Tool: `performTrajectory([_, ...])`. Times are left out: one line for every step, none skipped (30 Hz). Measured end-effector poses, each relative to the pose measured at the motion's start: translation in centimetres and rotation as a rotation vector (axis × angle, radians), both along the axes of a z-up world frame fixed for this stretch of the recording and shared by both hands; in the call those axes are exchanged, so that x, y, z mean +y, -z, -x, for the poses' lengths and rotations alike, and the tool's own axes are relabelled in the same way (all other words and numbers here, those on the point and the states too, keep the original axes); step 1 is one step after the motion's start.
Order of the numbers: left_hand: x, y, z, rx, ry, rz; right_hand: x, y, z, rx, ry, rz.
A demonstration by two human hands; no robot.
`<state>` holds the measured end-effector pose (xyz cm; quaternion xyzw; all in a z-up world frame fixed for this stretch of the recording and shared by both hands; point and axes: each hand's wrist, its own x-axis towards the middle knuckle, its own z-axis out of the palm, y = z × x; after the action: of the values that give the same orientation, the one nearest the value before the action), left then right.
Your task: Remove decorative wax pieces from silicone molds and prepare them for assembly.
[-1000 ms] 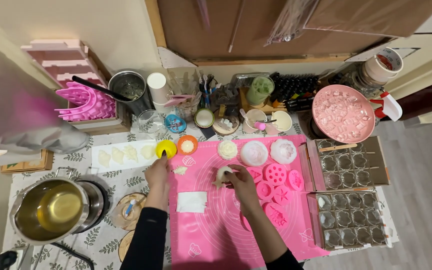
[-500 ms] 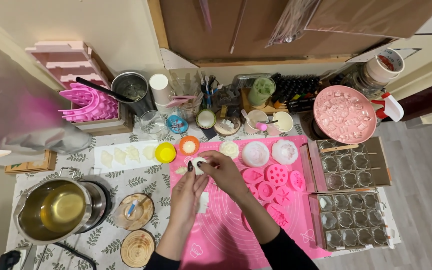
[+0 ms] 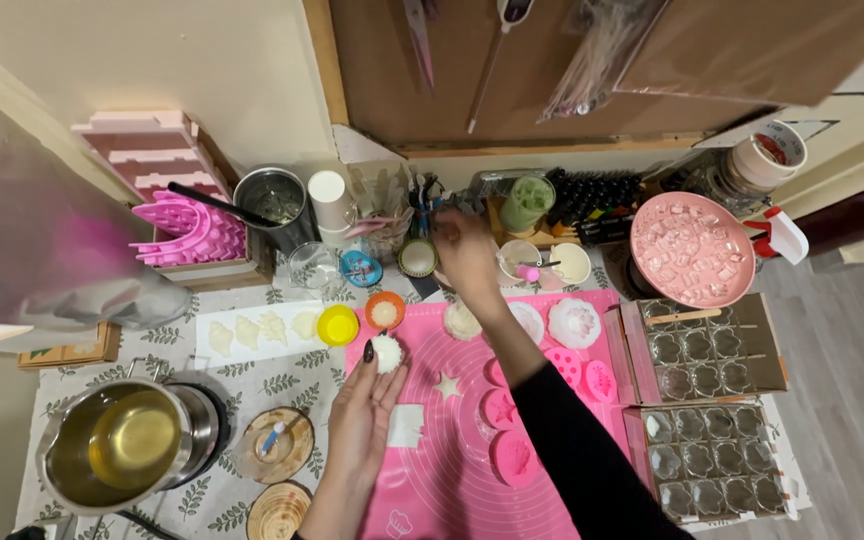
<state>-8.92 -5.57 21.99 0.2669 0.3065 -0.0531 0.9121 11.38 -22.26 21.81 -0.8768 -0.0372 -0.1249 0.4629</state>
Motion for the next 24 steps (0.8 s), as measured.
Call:
performTrajectory([0.0,-0.6,-0.1,0.0,0.0,-0.001,0.3,0.9,-1.3,0.0,0.0,-0.001])
performTrajectory([0.1,-1.2,-0.2,-0.004,0.009,0.004,0.6,1.8,-2.5,-0.108,0.022,0.109])
performTrajectory([0.1,-1.8,-0.5,-0.01,0.018,0.007,1.0,2.6,-4.0,-0.218,0.046,0.218])
performTrajectory([0.1,-2.1,-0.6,-0.013,0.019,0.006,1.3,2.8,-4.6,-0.221,0.047,0.217])
performTrajectory([0.1,-2.3,-0.8,0.011,0.005,0.024,1.7,2.9,-5.3,-0.255,0.064,0.287])
performTrajectory([0.1,-2.6,-1.1,0.034,-0.009,0.043,2.0,3.0,-6.0,-0.289,0.081,0.358])
performTrajectory([0.0,-2.6,-1.2,0.03,-0.01,0.042,2.2,3.4,-6.4,-0.292,0.082,0.356])
performTrajectory([0.0,-2.5,-1.4,0.029,-0.005,0.044,2.4,3.7,-6.8,-0.235,0.093,0.371])
performTrajectory([0.0,-2.5,-1.3,0.032,0.0,0.047,2.5,4.2,-7.0,-0.174,0.104,0.386])
performTrajectory([0.0,-2.3,-1.5,0.033,0.0,0.046,2.5,4.4,-7.1,-0.173,0.104,0.385])
performTrajectory([-0.1,-2.2,-1.8,0.023,0.012,0.044,2.6,4.6,-7.3,-0.182,0.113,0.386])
performTrajectory([-0.1,-2.1,-2.0,0.013,0.025,0.043,2.6,4.8,-7.5,-0.19,0.123,0.387])
performTrajectory([-0.2,-2.1,-2.2,0.015,0.026,0.042,2.4,4.5,-7.4,-0.188,0.124,0.387])
performTrajectory([-0.3,-2.2,-2.4,0.023,0.041,0.028,2.2,4.3,-7.3,-0.202,0.117,0.378])
performTrajectory([-0.4,-2.3,-2.7,0.028,0.059,0.016,1.8,4.0,-7.3,-0.218,0.114,0.371])
performTrajectory([-0.5,-2.2,-3.0,0.028,0.063,0.016,1.3,3.6,-7.1,-0.217,0.118,0.372])
performTrajectory([-0.7,-2.2,-3.3,0.037,0.068,0.015,0.7,3.2,-6.8,-0.165,0.133,0.197])
performTrajectory([-0.9,-2.1,-3.5,0.045,0.072,0.014,0.2,2.7,-6.6,-0.114,0.147,0.022])
performTrajectory([-1.0,-2.2,-3.8,0.048,0.078,0.015,-0.6,3.3,-6.4,-0.111,0.152,0.024])
performTrajectory([-1.2,-2.2,-4.0,0.062,0.079,0.023,-1.4,3.8,-6.2,-0.178,0.107,-0.236])
performTrajectory([-1.4,-2.3,-4.3,0.077,0.081,0.033,-2.4,4.3,-6.0,-0.245,0.061,-0.494])
performTrajectory([-1.6,-2.3,-4.5,0.079,0.087,0.036,-3.1,4.4,-5.6,-0.244,0.067,-0.49])
performTrajectory([-1.7,-2.4,-4.8,0.087,0.095,0.017,-3.7,4.5,-5.3,-0.22,0.105,-0.713])
performTrajectory([-1.9,-2.4,-5.0,0.094,0.103,-0.001,-4.4,4.6,-4.9,-0.194,0.143,-0.935])
